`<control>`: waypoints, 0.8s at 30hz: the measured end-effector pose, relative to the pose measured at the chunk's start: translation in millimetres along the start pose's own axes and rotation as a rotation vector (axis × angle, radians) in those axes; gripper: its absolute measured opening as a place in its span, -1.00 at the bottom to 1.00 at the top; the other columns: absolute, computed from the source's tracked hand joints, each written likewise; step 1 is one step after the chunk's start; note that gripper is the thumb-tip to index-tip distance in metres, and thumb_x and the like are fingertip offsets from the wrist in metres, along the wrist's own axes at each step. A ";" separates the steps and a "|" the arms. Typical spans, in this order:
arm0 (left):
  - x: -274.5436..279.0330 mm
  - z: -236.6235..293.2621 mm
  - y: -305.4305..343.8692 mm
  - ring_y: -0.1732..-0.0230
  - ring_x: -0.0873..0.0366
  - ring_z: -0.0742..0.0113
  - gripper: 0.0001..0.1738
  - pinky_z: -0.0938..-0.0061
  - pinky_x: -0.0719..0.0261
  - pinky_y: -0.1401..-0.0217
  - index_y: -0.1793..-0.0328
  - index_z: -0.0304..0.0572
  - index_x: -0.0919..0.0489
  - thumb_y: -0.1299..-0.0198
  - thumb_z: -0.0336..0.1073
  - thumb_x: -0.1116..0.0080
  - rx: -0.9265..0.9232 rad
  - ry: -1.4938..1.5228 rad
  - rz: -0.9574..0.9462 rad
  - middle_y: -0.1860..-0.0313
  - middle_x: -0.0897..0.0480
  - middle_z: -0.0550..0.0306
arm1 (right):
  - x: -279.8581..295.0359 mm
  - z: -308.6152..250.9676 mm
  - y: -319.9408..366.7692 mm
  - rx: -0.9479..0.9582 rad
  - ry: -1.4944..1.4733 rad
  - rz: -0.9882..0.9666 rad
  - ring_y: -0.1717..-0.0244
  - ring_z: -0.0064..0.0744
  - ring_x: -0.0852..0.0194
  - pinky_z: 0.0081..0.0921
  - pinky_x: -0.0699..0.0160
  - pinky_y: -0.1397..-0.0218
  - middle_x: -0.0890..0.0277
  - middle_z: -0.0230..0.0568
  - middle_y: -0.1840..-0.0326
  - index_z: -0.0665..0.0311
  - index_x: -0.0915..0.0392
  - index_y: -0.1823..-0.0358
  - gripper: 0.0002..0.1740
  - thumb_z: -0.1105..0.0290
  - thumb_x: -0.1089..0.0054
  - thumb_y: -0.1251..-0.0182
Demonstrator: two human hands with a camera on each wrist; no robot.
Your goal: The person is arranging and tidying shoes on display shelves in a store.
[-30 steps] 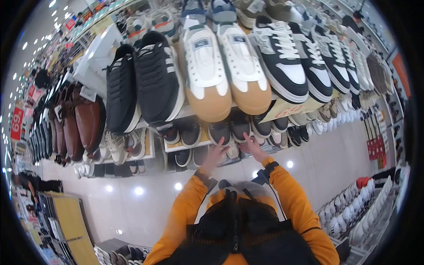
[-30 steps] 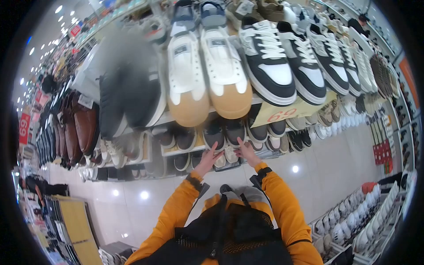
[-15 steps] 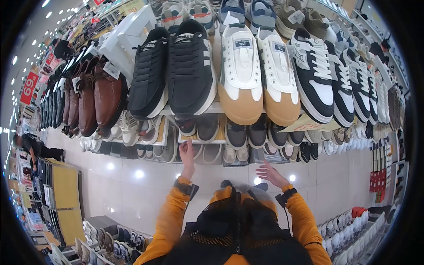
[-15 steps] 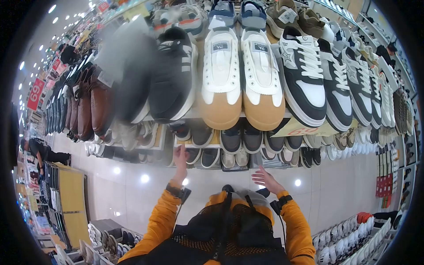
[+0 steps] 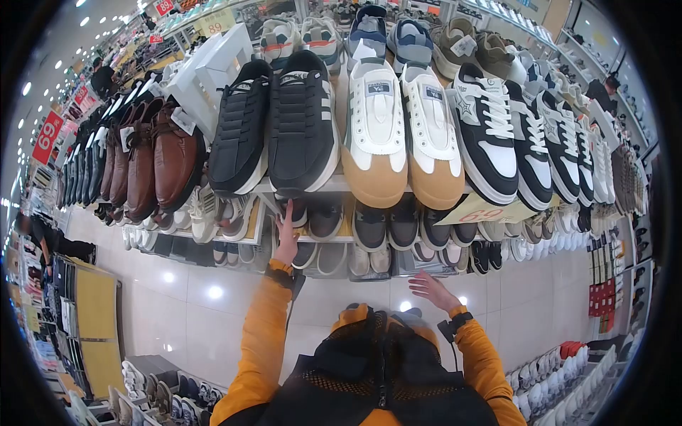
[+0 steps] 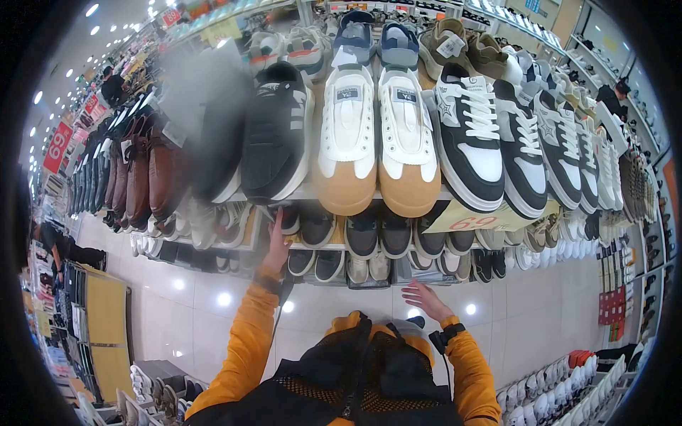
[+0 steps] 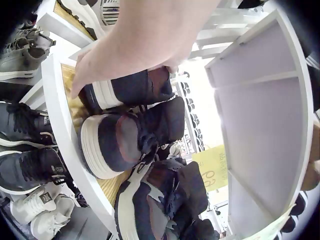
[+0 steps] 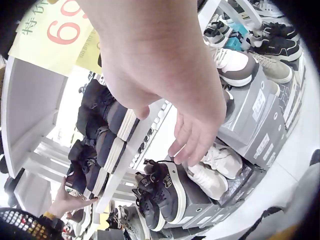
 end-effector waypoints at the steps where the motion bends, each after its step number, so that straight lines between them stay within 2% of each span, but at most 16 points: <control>1: -4.4 15.0 -6.1 -0.55 0.08 -0.07 -0.12 0.12 0.04 -0.51 -0.60 -0.01 0.06 -0.21 -0.35 -0.15 -0.002 0.000 0.003 -0.55 -0.01 -0.10 | 1.5 2.5 -0.8 0.002 0.002 -0.002 -0.28 -0.18 -0.35 -0.26 -0.33 -0.38 -0.36 -0.01 -0.27 0.35 -0.25 -0.23 -0.38 -0.08 0.09 -0.47; 3: -6.8 21.5 -11.5 -0.52 0.01 0.03 0.09 0.10 -0.05 -0.45 -0.59 -0.05 0.05 -0.06 0.13 -0.30 0.525 0.707 0.340 -0.52 -0.10 -0.01 | 4.8 8.7 -2.2 -0.024 0.018 -0.013 -0.28 -0.18 -0.36 -0.26 -0.33 -0.38 -0.36 -0.01 -0.26 0.34 -0.25 -0.22 -0.40 -0.06 0.09 -0.47; 4: -9.4 3.3 -21.4 -0.52 0.01 0.03 0.09 0.10 -0.05 -0.45 -0.59 -0.05 0.05 -0.06 0.13 -0.30 0.525 0.710 0.344 -0.52 -0.10 -0.01 | 4.6 9.3 -2.2 -0.025 0.023 -0.014 -0.28 -0.18 -0.36 -0.26 -0.33 -0.38 -0.36 -0.01 -0.26 0.34 -0.25 -0.22 -0.40 -0.06 0.09 -0.47; 6: -12.7 -9.5 -32.7 -0.47 -0.05 0.09 0.10 0.05 -0.11 -0.38 -0.54 0.06 -0.06 0.07 0.36 -0.23 0.444 0.770 0.370 -0.46 -0.18 0.07 | 3.5 12.1 0.1 -0.053 0.026 -0.048 -0.28 -0.19 -0.35 -0.26 -0.33 -0.38 -0.36 -0.02 -0.26 0.34 -0.25 -0.23 -0.40 -0.05 0.09 -0.47; 7: -13.7 -7.3 -29.5 -0.47 -0.05 0.09 0.10 0.05 -0.11 -0.38 -0.54 0.06 -0.06 0.07 0.36 -0.23 0.446 0.775 0.373 -0.46 -0.18 0.07 | 3.5 12.5 1.6 -0.056 0.032 -0.047 -0.28 -0.19 -0.35 -0.26 -0.33 -0.38 -0.36 -0.02 -0.26 0.34 -0.25 -0.23 -0.40 -0.05 0.09 -0.47; 9: -16.2 -0.1 -22.9 -0.43 -0.10 0.13 -0.08 0.05 -0.13 -0.37 -0.46 0.11 -0.15 -0.02 0.29 -0.17 0.496 0.919 0.363 -0.40 -0.23 0.13 | 3.0 9.3 2.7 -0.010 0.063 -0.104 -0.29 -0.20 -0.34 -0.27 -0.32 -0.38 -0.35 -0.04 -0.27 0.34 -0.24 -0.25 -0.39 -0.06 0.11 -0.48; 10: -15.8 5.0 -15.2 -0.39 -0.14 0.15 -0.21 0.09 -0.16 -0.36 -0.37 0.13 -0.21 -0.09 0.29 -0.08 0.461 0.913 0.373 -0.34 -0.26 0.18 | 4.0 8.1 3.6 -0.010 0.064 -0.109 -0.29 -0.20 -0.34 -0.27 -0.32 -0.38 -0.35 -0.04 -0.27 0.34 -0.24 -0.25 -0.39 -0.06 0.11 -0.48; 11: -14.1 8.6 -5.3 -0.39 -0.14 0.15 -0.21 0.09 -0.16 -0.36 -0.37 0.13 -0.21 -0.09 0.29 -0.08 0.462 0.908 0.382 -0.34 -0.26 0.18 | 4.9 7.8 4.1 -0.013 0.055 -0.112 -0.29 -0.21 -0.34 -0.27 -0.32 -0.37 -0.36 -0.05 -0.27 0.33 -0.24 -0.25 -0.40 -0.06 0.12 -0.48; 13: -10.5 29.0 13.9 -0.37 -0.18 0.15 -0.34 0.12 -0.19 -0.35 -0.34 0.17 -0.23 -0.20 0.23 0.02 0.278 1.076 0.308 -0.34 -0.26 0.18 | 6.9 11.4 4.1 -0.024 0.046 -0.126 -0.29 -0.21 -0.34 -0.28 -0.32 -0.37 -0.36 -0.05 -0.27 0.31 -0.25 -0.25 -0.41 -0.05 0.12 -0.49; 14: -9.1 43.3 27.9 -0.37 -0.21 0.15 -0.44 0.13 -0.20 -0.39 -0.31 0.17 -0.22 -0.28 0.16 0.09 0.332 1.141 0.357 -0.34 -0.26 0.20 | 9.6 11.7 2.0 -0.038 0.068 -0.149 -0.28 -0.23 -0.34 -0.29 -0.32 -0.37 -0.37 -0.06 -0.26 0.30 -0.26 -0.24 -0.42 -0.05 0.13 -0.49; 18: -3.4 44.6 95.2 -0.36 -0.24 0.16 -0.45 0.11 -0.21 -0.42 -0.30 0.18 -0.19 -0.30 0.18 0.10 0.221 1.104 0.361 -0.34 -0.26 0.15 | 13.0 7.8 -2.2 -0.065 0.153 -0.241 -0.25 -0.26 -0.37 -0.36 -0.38 -0.33 -0.39 -0.05 -0.25 0.34 -0.24 -0.23 -0.40 -0.05 0.08 -0.47; 19: -3.6 41.3 123.2 -0.35 -0.24 0.16 -0.44 0.10 -0.22 -0.41 -0.31 0.15 -0.20 -0.31 0.20 0.13 0.136 0.976 0.364 -0.35 -0.26 0.13 | 9.4 6.1 -1.1 -0.071 0.161 -0.261 -0.25 -0.26 -0.37 -0.36 -0.38 -0.33 -0.39 -0.05 -0.25 0.34 -0.24 -0.23 -0.40 -0.05 0.08 -0.47; 20: -1.7 34.5 149.1 -0.37 -0.22 0.17 -0.42 0.09 -0.21 -0.41 -0.31 0.08 -0.20 -0.32 0.20 0.14 0.147 1.036 0.375 -0.35 -0.26 0.15 | 4.0 1.2 3.3 -0.069 0.191 -0.267 -0.25 -0.27 -0.37 -0.37 -0.38 -0.33 -0.39 -0.05 -0.25 0.32 -0.24 -0.24 -0.40 -0.06 0.09 -0.48; 22: -11.6 23.5 207.9 -0.41 -0.17 0.18 -0.38 0.04 -0.17 -0.42 -0.37 0.07 -0.18 -0.32 0.20 0.17 0.160 0.972 0.564 -0.36 -0.26 0.15 | -1.4 -3.2 8.6 -0.067 0.220 -0.295 -0.25 -0.27 -0.37 -0.38 -0.38 -0.33 -0.38 -0.06 -0.25 0.31 -0.24 -0.25 -0.40 -0.06 0.11 -0.48; 23: -15.3 14.3 237.3 -0.42 -0.16 0.19 -0.37 0.01 -0.15 -0.42 -0.40 0.07 -0.16 -0.33 0.19 0.20 0.151 0.971 0.580 -0.39 -0.24 0.14 | -3.2 0.3 9.5 -0.088 0.209 -0.323 -0.25 -0.28 -0.37 -0.38 -0.37 -0.33 -0.38 -0.06 -0.25 0.31 -0.23 -0.26 -0.39 -0.07 0.12 -0.49; 24: -17.4 16.7 261.2 -0.43 -0.16 0.19 -0.36 -0.04 -0.14 -0.42 -0.42 0.08 -0.14 -0.33 0.20 0.22 0.275 1.073 0.634 -0.41 -0.22 0.14 | -5.7 2.5 9.7 -0.109 0.198 -0.352 -0.25 -0.29 -0.37 -0.38 -0.37 -0.33 -0.38 -0.06 -0.26 0.32 -0.22 -0.27 -0.38 -0.08 0.14 -0.49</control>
Point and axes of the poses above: each hand's wrist, its own y-axis away from the middle knuckle, its own x-axis out of the back of the hand, z = x × y, the point moved 3 cm from there along -y, towards the middle knuckle
